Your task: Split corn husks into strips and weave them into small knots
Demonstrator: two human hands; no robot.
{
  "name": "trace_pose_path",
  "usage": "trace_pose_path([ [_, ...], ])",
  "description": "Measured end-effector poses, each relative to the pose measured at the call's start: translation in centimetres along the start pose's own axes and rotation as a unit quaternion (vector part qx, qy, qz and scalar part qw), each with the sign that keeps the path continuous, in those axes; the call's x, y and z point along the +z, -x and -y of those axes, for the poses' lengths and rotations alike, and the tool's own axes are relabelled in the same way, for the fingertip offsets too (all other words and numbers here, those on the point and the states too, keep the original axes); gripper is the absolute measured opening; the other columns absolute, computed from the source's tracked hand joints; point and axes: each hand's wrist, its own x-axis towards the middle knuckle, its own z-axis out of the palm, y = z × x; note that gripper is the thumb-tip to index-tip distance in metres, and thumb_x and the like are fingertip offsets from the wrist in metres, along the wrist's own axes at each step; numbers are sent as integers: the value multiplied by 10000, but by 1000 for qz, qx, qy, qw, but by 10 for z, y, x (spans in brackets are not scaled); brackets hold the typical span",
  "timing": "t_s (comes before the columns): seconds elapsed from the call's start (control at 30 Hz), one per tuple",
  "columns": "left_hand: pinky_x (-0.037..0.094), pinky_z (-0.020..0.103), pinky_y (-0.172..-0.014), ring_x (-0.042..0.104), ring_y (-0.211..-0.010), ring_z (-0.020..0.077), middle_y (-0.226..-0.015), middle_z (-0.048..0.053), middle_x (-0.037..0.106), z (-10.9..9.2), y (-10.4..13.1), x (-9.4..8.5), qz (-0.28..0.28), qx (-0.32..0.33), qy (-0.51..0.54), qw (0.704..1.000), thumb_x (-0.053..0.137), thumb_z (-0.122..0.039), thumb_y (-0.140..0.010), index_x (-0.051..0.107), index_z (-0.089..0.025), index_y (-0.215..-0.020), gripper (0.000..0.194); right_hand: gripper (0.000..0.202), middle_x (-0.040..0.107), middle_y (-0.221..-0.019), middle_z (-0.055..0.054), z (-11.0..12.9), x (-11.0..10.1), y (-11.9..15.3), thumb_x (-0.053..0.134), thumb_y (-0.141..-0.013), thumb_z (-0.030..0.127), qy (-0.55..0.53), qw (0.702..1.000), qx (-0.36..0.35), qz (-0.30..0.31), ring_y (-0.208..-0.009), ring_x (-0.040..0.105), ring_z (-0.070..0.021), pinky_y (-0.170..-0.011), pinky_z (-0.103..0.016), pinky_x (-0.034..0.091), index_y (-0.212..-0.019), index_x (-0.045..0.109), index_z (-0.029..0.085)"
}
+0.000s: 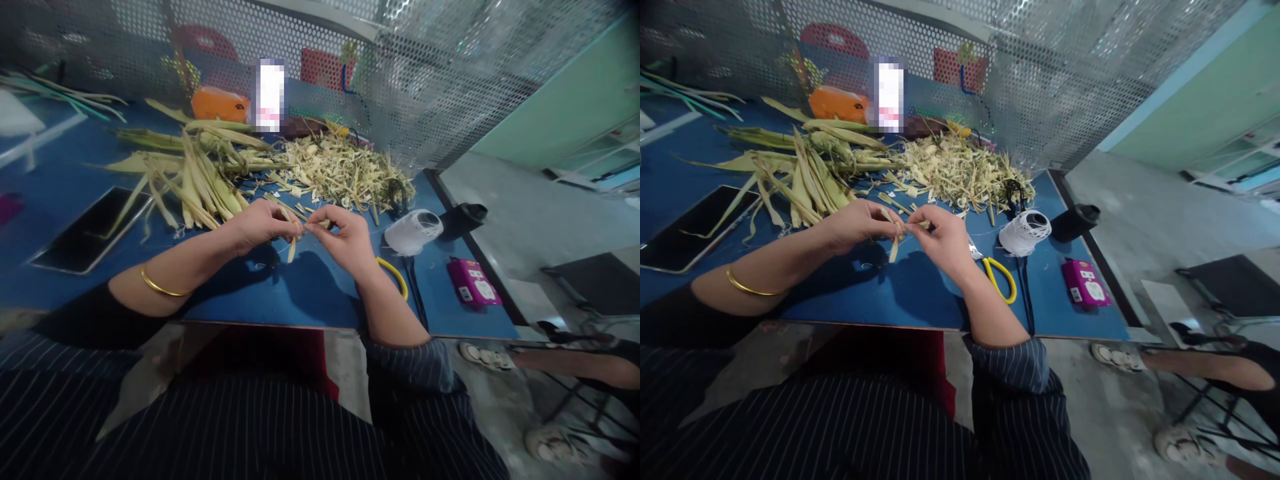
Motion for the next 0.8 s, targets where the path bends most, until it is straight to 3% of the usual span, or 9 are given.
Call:
trace_pose_path([
  [0.13, 503, 279, -684, 609, -685, 159, -691, 34, 697, -1, -1, -3, 6, -25, 51, 998, 697, -206, -567, 705, -175, -590, 39, 173, 648, -917, -34, -2, -7, -2, 525, -910, 221, 25, 994, -107, 22, -853, 594, -162, -764, -304, 446, -998, 673, 244],
  [0.37, 479, 257, -661, 593, -681, 159, -663, 53, 674, -1, -1, -8, 88, -53, 83, 991, 675, -196, -593, 698, -178, -542, 59, 179, 627, -877, -41, -5, -9, -4, 491, -943, 265, 138, 973, -184, 16, -856, 575, -179, -794, -333, 418, -891, 660, 235],
  [0.47, 481, 260, -668, 597, -683, 160, -666, 57, 677, -2, -1, -8, 95, -49, 80, 991, 681, -191, -594, 696, -169, -542, 59, 217, 600, -853, -44, -5, -7, -5, 464, -955, 309, 196, 959, -201, 26, -824, 540, -184, -782, -332, 389, -855, 638, 227],
  [0.57, 494, 281, -682, 606, -673, 167, -656, 53, 683, -3, 1, -8, 81, -35, 69, 994, 710, -172, -572, 706, -162, -579, 14, 263, 580, -824, -50, -4, -5, -5, 408, -974, 318, 222, 953, -202, 39, -790, 518, -186, -763, -329, 366, -841, 604, 206],
  [0.8, 494, 290, -679, 600, -628, 144, -643, 37, 680, -5, 5, -2, 59, -5, 47, 997, 748, -188, -584, 716, -144, -637, 75, 289, 568, -738, -29, -7, -2, -4, 361, -982, 301, 195, 970, -124, 69, -706, 508, -174, -710, -318, 336, -753, 509, 205],
])
